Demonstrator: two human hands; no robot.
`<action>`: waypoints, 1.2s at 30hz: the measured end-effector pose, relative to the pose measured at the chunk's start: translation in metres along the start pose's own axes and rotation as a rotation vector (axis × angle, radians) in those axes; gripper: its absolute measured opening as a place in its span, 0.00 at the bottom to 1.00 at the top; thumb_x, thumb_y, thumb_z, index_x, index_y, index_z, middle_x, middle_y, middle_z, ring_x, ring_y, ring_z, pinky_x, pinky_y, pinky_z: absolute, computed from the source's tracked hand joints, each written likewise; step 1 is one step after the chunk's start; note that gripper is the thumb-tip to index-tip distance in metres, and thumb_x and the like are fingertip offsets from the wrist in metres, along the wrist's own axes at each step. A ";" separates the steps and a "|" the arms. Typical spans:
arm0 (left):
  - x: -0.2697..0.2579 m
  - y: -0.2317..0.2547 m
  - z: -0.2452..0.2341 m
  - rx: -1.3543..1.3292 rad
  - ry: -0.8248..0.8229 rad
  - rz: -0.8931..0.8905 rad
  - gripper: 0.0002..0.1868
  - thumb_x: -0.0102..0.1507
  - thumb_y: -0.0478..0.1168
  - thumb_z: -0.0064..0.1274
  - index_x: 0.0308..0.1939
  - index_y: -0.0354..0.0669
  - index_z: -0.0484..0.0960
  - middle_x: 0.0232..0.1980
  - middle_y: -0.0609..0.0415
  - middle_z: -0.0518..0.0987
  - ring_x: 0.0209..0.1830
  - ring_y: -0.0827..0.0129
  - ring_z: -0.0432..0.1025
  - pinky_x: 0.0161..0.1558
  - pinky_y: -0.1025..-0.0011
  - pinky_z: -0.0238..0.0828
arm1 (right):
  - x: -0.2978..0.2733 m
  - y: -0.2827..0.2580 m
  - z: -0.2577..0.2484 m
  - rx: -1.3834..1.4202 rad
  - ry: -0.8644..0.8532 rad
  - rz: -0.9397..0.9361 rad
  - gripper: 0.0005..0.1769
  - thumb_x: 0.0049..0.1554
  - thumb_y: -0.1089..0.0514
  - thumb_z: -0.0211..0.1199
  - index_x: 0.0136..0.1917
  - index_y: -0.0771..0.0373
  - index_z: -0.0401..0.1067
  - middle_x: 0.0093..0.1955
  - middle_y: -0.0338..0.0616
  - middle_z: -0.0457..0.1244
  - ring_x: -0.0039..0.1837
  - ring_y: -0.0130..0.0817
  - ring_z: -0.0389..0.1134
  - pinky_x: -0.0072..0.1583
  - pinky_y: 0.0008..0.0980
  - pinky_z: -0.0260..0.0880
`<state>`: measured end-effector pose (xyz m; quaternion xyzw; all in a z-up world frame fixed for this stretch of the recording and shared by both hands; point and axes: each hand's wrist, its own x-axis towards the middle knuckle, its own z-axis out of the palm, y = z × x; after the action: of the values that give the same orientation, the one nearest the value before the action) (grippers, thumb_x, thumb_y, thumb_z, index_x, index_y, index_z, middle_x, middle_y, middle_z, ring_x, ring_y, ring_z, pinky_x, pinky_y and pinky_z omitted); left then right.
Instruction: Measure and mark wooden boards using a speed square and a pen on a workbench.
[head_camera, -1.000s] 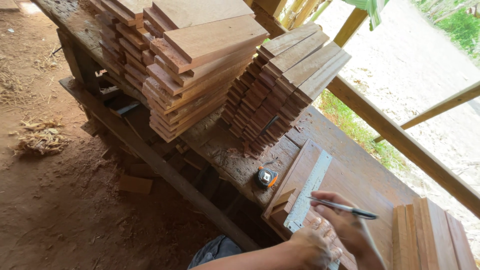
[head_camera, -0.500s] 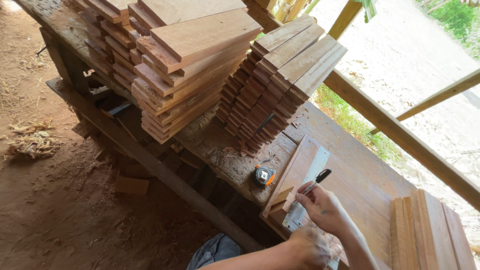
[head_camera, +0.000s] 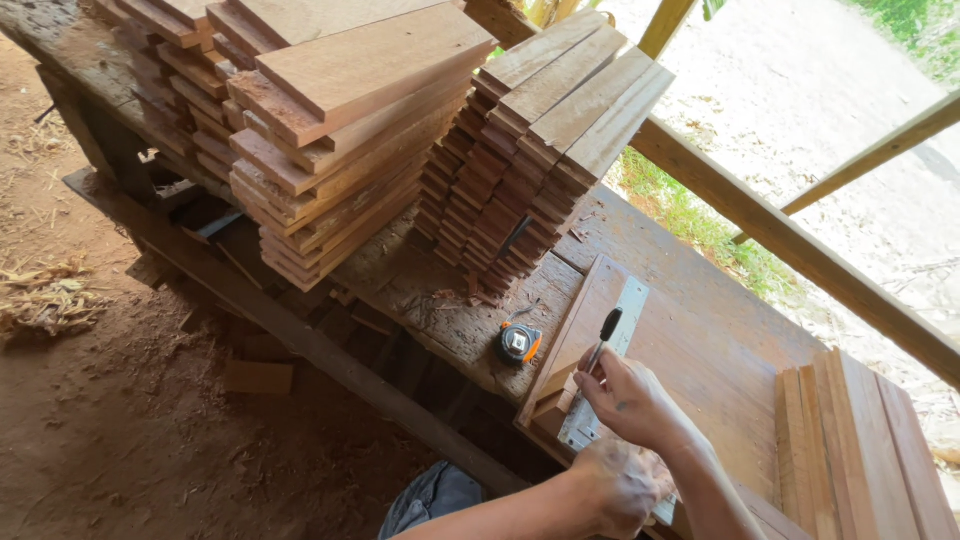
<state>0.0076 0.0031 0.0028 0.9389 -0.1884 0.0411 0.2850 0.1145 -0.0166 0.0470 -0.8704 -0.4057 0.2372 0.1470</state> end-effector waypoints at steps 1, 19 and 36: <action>-0.002 0.000 0.002 -0.015 0.050 -0.009 0.28 0.60 0.39 0.47 0.66 0.36 0.75 0.62 0.35 0.78 0.53 0.46 0.76 0.54 0.47 0.67 | 0.001 0.000 0.000 -0.040 -0.003 0.011 0.10 0.63 0.48 0.54 0.51 0.54 0.68 0.40 0.36 0.66 0.40 0.28 0.64 0.43 0.32 0.64; -0.003 0.000 0.003 -0.138 -0.040 -0.075 0.15 0.63 0.35 0.42 0.46 0.39 0.85 0.42 0.45 0.87 0.39 0.50 0.79 0.45 0.55 0.70 | -0.013 -0.003 0.008 -0.176 0.111 -0.045 0.14 0.62 0.44 0.53 0.50 0.54 0.71 0.40 0.38 0.71 0.38 0.32 0.70 0.43 0.36 0.70; -0.003 0.001 -0.003 0.008 0.100 0.008 0.26 0.52 0.43 0.57 0.54 0.38 0.83 0.62 0.32 0.78 0.61 0.39 0.70 0.62 0.42 0.60 | 0.020 0.016 0.001 0.001 0.196 -0.023 0.11 0.63 0.49 0.55 0.52 0.57 0.68 0.40 0.39 0.67 0.39 0.29 0.66 0.43 0.32 0.67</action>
<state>0.0049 0.0049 0.0056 0.9361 -0.1773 0.0900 0.2902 0.1354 -0.0117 0.0331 -0.8846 -0.3991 0.1495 0.1892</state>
